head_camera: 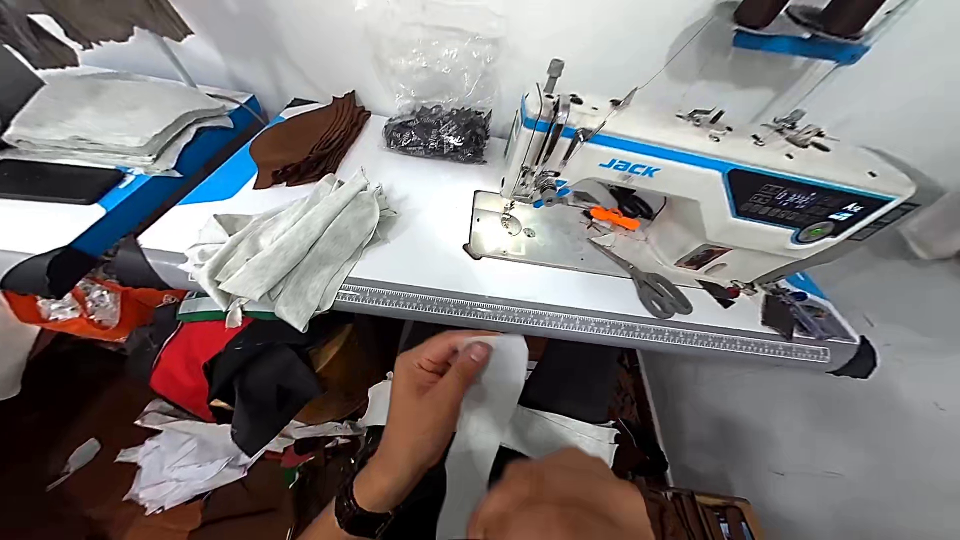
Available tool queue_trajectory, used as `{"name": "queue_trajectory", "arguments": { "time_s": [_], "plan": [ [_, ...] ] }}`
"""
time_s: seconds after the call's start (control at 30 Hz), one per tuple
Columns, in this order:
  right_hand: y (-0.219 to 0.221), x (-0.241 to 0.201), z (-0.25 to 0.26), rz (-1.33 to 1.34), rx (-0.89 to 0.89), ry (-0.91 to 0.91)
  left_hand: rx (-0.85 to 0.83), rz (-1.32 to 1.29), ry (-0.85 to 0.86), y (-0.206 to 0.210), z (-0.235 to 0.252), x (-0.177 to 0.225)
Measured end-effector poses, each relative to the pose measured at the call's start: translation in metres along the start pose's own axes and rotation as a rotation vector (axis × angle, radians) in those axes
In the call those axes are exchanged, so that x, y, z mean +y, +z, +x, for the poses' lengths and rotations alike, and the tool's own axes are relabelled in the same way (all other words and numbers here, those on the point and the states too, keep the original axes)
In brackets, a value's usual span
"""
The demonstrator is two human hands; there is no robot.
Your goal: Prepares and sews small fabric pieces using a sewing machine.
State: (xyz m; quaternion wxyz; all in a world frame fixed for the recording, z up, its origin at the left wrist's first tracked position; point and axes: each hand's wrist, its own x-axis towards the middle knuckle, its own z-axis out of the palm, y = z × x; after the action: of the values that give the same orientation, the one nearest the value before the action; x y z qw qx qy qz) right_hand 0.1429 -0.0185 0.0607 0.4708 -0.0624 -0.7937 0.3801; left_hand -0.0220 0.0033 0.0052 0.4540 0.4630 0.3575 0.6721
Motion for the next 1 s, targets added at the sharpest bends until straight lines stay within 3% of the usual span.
{"name": "queue_trajectory", "arguments": {
  "time_s": [0.1, 0.23, 0.8, 1.0],
  "plan": [
    [-0.007, 0.027, 0.012, -0.165, 0.226, 0.034, -0.085, -0.074, 0.057, 0.015, -0.007, 0.007],
    [-0.021, 0.041, 0.011, -0.266, 0.402, 0.142, 0.005, -0.236, 0.025, 0.026, -0.015, 0.006],
    [-0.011, 0.049, 0.006, -0.354, 0.567, 0.189, 0.059, -0.252, 0.035, 0.034, -0.02, 0.01],
    [-0.01, 0.052, 0.006, -0.384, 0.601, 0.22, -0.022, -0.329, 0.053, 0.032, -0.021, 0.009]
  ]
}}
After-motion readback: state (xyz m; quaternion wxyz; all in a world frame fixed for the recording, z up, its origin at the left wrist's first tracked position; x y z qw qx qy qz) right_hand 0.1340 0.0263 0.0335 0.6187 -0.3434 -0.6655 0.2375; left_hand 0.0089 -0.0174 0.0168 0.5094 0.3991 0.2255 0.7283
